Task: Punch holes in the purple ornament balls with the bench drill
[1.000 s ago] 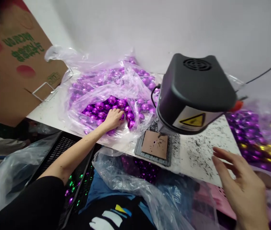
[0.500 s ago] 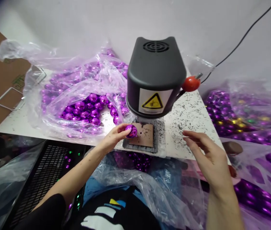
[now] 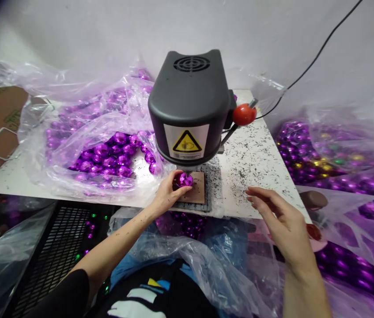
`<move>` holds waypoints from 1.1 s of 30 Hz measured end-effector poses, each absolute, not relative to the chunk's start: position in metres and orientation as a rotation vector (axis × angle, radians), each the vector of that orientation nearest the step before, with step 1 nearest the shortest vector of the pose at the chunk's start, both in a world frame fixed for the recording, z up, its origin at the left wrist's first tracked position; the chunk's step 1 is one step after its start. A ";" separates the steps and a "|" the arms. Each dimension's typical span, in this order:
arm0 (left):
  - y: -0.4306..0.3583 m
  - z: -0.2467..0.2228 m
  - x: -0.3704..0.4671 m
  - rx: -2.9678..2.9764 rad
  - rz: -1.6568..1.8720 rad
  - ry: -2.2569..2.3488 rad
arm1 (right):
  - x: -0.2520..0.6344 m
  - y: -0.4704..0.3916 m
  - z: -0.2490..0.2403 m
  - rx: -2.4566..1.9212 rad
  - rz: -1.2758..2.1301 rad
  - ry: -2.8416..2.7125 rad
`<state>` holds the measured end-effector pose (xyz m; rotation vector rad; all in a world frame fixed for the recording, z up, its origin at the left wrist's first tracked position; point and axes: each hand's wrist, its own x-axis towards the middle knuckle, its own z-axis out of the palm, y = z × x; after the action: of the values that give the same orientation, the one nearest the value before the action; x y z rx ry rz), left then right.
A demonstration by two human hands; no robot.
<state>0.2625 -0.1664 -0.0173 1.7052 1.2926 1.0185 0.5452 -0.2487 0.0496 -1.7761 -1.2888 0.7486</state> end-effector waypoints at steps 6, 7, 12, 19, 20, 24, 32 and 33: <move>-0.165 -0.021 0.270 1.995 1.050 1.279 | 0.534 -0.241 0.071 -1.735 0.656 -1.311; -0.164 -0.023 0.271 1.996 1.051 1.287 | 0.530 -0.238 0.079 -1.701 0.626 -1.289; -0.165 -0.032 0.275 1.972 1.061 1.324 | 0.494 -0.217 0.140 -1.345 0.415 -1.202; -0.169 -0.034 0.275 2.016 1.073 1.328 | 0.467 -0.163 0.184 -1.392 0.074 -1.567; -0.169 -0.034 0.275 2.017 1.073 1.328 | 0.468 -0.155 0.183 -1.412 0.055 -1.571; -0.168 -0.035 0.275 2.021 1.073 1.320 | 0.469 -0.139 0.177 -1.329 0.378 -1.529; -0.170 -0.034 0.275 2.015 1.064 1.311 | 0.451 -0.181 0.169 -1.372 0.347 -1.371; -0.170 -0.034 0.275 2.016 1.065 1.311 | 0.452 -0.189 0.165 -1.417 0.338 -1.377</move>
<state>0.2746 -0.1703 -0.0340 2.0161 1.3107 1.0653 0.4520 -0.1888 0.1654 -1.4169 -1.3769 0.3385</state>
